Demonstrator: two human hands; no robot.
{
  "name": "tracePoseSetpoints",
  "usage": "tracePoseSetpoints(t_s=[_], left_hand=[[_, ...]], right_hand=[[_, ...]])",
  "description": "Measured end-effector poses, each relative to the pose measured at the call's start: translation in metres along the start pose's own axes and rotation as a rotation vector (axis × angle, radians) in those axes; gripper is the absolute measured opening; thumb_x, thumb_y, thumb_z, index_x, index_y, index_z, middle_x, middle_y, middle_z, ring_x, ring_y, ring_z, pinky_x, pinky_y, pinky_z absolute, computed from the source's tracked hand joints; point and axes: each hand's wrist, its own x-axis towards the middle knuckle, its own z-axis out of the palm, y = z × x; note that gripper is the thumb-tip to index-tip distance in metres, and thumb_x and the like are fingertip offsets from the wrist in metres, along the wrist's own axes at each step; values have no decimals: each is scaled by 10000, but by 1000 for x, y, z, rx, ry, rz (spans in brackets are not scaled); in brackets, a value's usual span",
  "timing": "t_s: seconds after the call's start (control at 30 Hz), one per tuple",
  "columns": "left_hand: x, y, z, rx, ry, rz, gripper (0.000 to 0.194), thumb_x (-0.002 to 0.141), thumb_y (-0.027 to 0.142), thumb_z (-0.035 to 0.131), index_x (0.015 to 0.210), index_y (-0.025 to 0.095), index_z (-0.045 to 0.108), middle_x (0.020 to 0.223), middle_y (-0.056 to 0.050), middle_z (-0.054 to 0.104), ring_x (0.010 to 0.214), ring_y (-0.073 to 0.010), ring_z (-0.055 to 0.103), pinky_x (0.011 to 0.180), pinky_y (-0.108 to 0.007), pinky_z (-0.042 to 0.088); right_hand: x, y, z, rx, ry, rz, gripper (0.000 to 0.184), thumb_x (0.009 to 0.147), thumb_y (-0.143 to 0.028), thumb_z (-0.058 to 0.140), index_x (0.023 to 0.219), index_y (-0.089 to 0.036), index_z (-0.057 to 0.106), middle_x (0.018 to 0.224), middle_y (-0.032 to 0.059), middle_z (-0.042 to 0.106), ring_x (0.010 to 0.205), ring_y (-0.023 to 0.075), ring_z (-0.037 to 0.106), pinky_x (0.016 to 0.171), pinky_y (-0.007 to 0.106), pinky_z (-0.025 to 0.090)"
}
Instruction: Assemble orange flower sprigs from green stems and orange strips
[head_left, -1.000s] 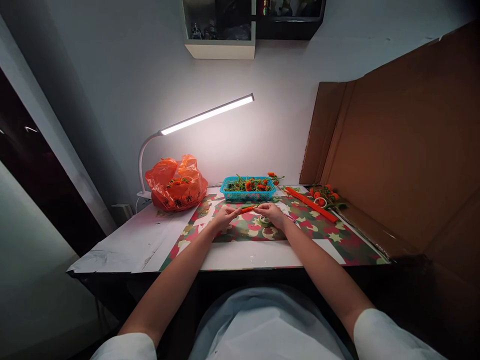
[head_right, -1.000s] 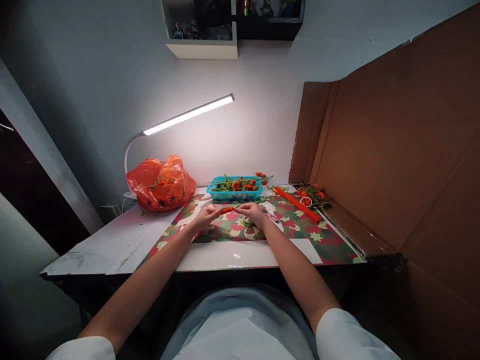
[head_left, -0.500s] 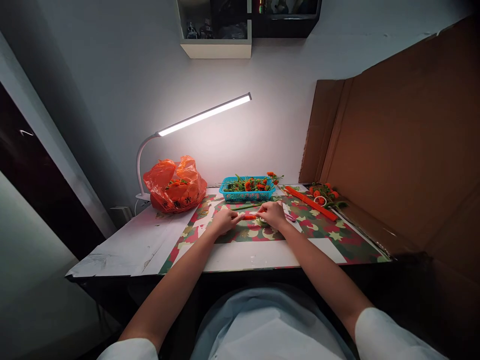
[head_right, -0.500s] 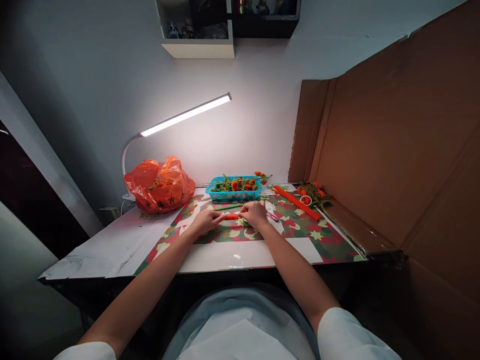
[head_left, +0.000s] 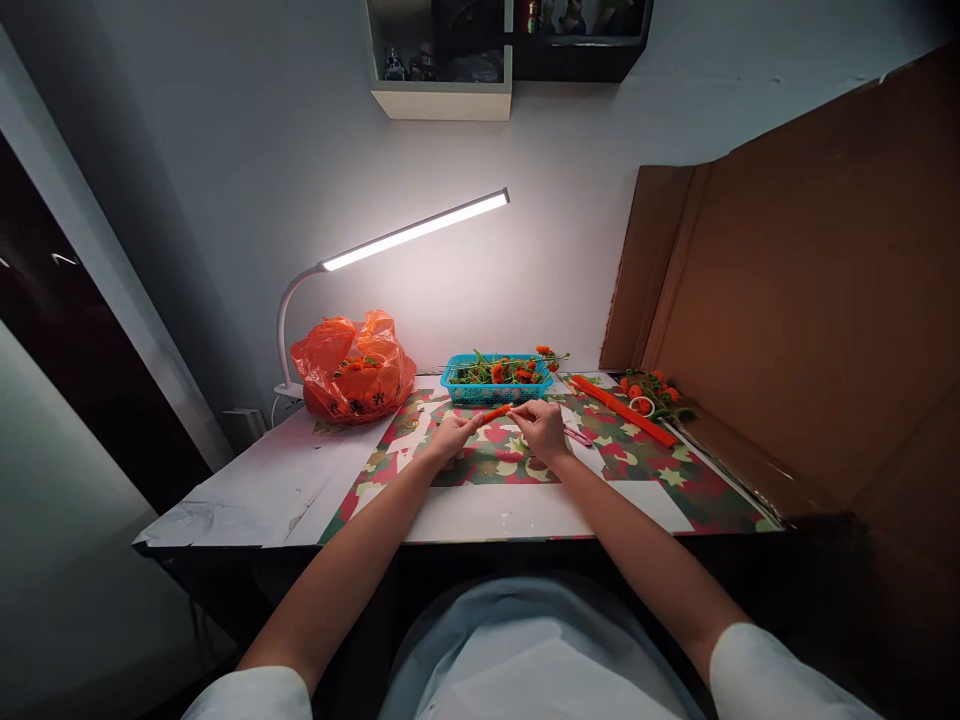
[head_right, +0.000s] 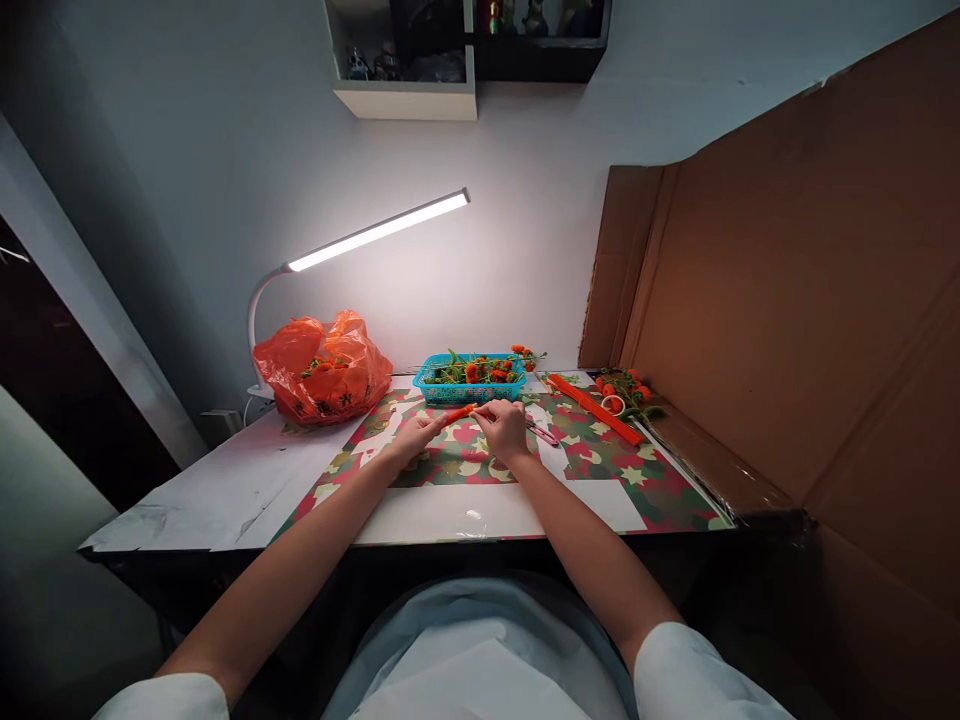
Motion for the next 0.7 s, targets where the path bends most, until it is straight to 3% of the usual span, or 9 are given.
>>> tracePoseSetpoints(t_s=[0.1,0.27,0.47,0.7], left_hand=[[-1,3,-1,-61,-48,-27,558,784,710,452,562,202,386,472,57,216,404,-75,203,445,-265,142],[-1,3,-5,-101,-129,196,607,771,744,420,533,198,306,523,52,190,474,-69,154,475,-268,109],[1,-6,-10,66,-188,296,630,712,775,431,519,177,396,499,58,205,472,-68,192,482,-257,123],[-4,-3,-14,342,-202,329,552,780,650,458,519,164,491,467,40,341,464,-87,281,487,-260,164]], right_hand=[[3,3,2,366,-55,200,401,697,-582,663,708,-182,693,632,37,644,597,158,529,598,299,374],[10,7,-6,648,-280,432,482,488,-618,774,656,-177,677,634,10,615,611,131,515,580,271,380],[15,17,-24,580,-577,477,457,449,-552,822,602,-147,677,593,8,592,568,102,469,545,253,348],[17,34,-30,316,-725,349,275,525,-395,800,620,-148,725,585,9,635,544,101,490,536,237,349]])
